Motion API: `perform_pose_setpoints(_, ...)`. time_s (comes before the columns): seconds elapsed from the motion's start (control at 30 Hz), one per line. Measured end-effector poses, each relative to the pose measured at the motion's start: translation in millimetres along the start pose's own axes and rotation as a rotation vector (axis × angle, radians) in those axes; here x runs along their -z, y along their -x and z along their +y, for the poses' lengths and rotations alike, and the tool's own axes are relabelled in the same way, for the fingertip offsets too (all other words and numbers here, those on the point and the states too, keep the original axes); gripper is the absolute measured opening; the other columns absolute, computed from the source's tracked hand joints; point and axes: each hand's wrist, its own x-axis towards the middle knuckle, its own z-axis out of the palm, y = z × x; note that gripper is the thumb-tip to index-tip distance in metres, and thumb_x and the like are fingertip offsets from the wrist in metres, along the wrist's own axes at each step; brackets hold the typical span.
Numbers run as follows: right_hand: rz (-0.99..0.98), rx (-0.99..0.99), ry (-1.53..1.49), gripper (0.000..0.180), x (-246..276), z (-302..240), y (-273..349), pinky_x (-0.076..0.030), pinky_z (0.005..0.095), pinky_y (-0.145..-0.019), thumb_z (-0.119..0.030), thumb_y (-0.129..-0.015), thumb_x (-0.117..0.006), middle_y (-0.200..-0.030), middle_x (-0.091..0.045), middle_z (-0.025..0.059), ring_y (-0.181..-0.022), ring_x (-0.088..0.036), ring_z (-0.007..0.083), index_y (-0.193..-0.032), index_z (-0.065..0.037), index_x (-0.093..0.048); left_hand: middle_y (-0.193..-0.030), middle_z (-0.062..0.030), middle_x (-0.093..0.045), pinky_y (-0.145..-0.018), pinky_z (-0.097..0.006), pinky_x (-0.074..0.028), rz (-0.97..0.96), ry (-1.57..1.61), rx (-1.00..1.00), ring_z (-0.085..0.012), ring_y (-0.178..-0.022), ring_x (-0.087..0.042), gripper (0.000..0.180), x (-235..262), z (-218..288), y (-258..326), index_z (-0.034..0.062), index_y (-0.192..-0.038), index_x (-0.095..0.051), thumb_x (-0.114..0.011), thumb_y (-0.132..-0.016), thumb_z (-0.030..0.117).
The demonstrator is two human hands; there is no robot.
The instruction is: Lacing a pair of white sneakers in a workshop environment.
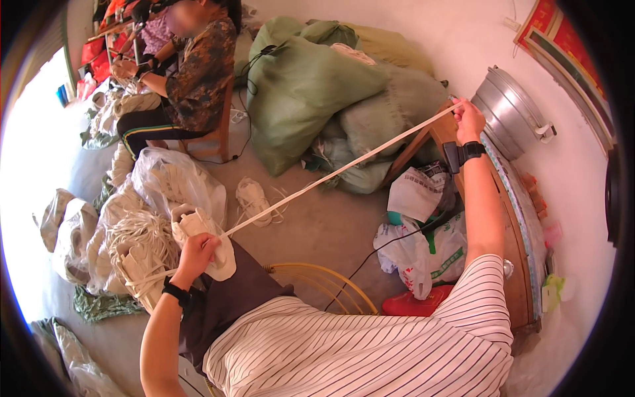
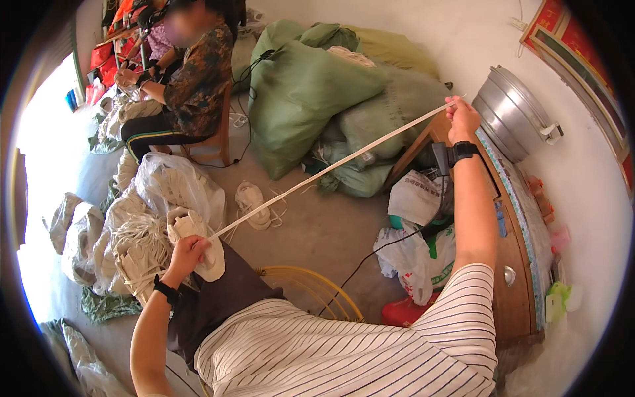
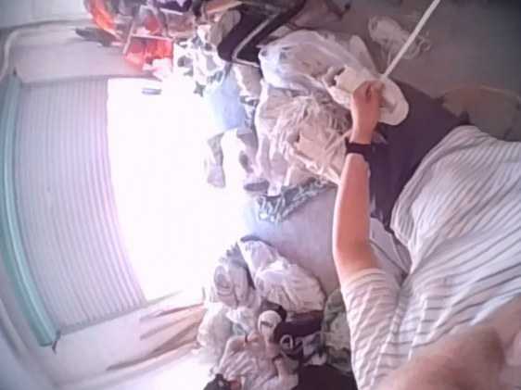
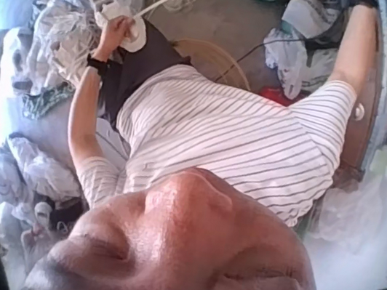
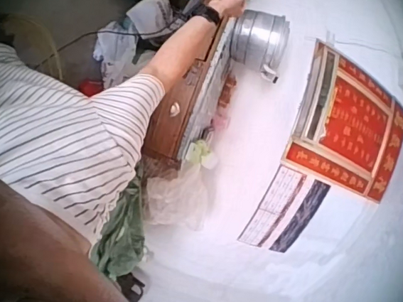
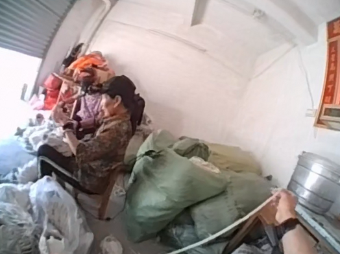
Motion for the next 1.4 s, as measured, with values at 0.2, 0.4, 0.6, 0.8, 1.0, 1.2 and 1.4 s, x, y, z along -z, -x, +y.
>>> perform_pose_setpoints(0.2,-0.108,0.074,0.116,0.019,-25,17,34,-0.045,0.0195,-0.051,-0.013,-0.092,-0.061,-0.09,-0.072,0.0114,-0.058,-0.055,0.0069,-0.104,0.0,-0.065,-0.06,-0.0022,-0.055,-0.052,-0.027,-0.042,-0.119,-0.031,-0.053,-0.0092,-0.055,-0.051,0.022,19,1,21,0.0,-0.088,-0.067,-0.06,-0.093,0.021)
perform_pose_setpoints(0.4,-0.631,-0.048,0.177,0.026,-128,49,182,-0.044,0.0176,-0.055,-0.016,-0.094,-0.058,-0.09,-0.07,0.0072,-0.061,-0.053,0.0042,-0.112,0.003,-0.064,-0.064,-0.0061,-0.058,-0.054,-0.031,-0.043,-0.228,-0.107,-0.304,-0.0153,-0.055,-0.053,0.02,18,36,65,0.0015,-0.094,-0.065,-0.059,-0.094,0.02)
perform_pose_setpoints(0.6,-1.183,-0.323,0.198,0.023,-210,92,344,-0.039,0.0191,-0.049,-0.019,-0.094,-0.057,-0.073,-0.061,0.0011,-0.055,-0.049,0.0043,-0.1,0.0,-0.068,-0.065,-0.0123,-0.058,-0.056,-0.035,-0.044,-0.329,-0.119,-0.333,-0.0273,-0.056,-0.054,0.021,16,56,80,0.0028,-0.093,-0.062,-0.061,-0.093,0.024)
perform_pose_setpoints(0.8,-1.53,-0.163,0.302,0.024,-251,138,453,-0.044,0.0248,-0.058,-0.022,-0.093,-0.059,-0.072,-0.062,0.0008,-0.063,-0.053,0.0063,-0.091,0.0,-0.07,-0.063,-0.0118,-0.059,-0.055,-0.037,-0.044,-0.329,-0.093,-0.395,-0.0282,-0.058,-0.059,0.018,23,60,75,0.0042,-0.096,-0.063,-0.061,-0.093,0.022)
perform_pose_setpoints(1.0,-1.663,0.042,0.283,0.024,-272,156,502,-0.046,0.0359,-0.064,-0.021,-0.09,-0.059,-0.074,-0.066,0.0118,-0.065,-0.06,0.0216,-0.087,0.001,-0.068,-0.069,-0.0125,-0.064,-0.061,-0.041,-0.049,-0.385,-0.134,-0.379,-0.0322,-0.065,-0.063,0.02,28,55,73,0.0055,-0.094,-0.064,-0.059,-0.093,0.025)
perform_pose_setpoints(1.2,-1.657,0.126,0.401,0.026,-283,158,511,-0.043,0.0414,-0.061,-0.023,-0.086,-0.06,-0.068,-0.06,0.018,-0.062,-0.057,0.0323,-0.078,0.002,-0.063,-0.07,-0.0135,-0.064,-0.059,-0.039,-0.048,-0.388,-0.086,-0.449,-0.0313,-0.064,-0.062,0.018,25,47,67,0.0037,-0.099,-0.064,-0.062,-0.091,0.019)
perform_pose_setpoints(1.4,-1.625,0.146,0.458,0.026,-289,168,514,-0.043,0.0441,-0.059,-0.022,-0.084,-0.061,-0.068,-0.06,0.0188,-0.063,-0.058,0.0354,-0.073,0.002,-0.061,-0.074,-0.0137,-0.066,-0.061,-0.039,-0.049,-0.402,-0.083,-0.454,-0.0314,-0.067,-0.064,0.017,22,41,64,0.0036,-0.099,-0.064,-0.061,-0.091,0.019)
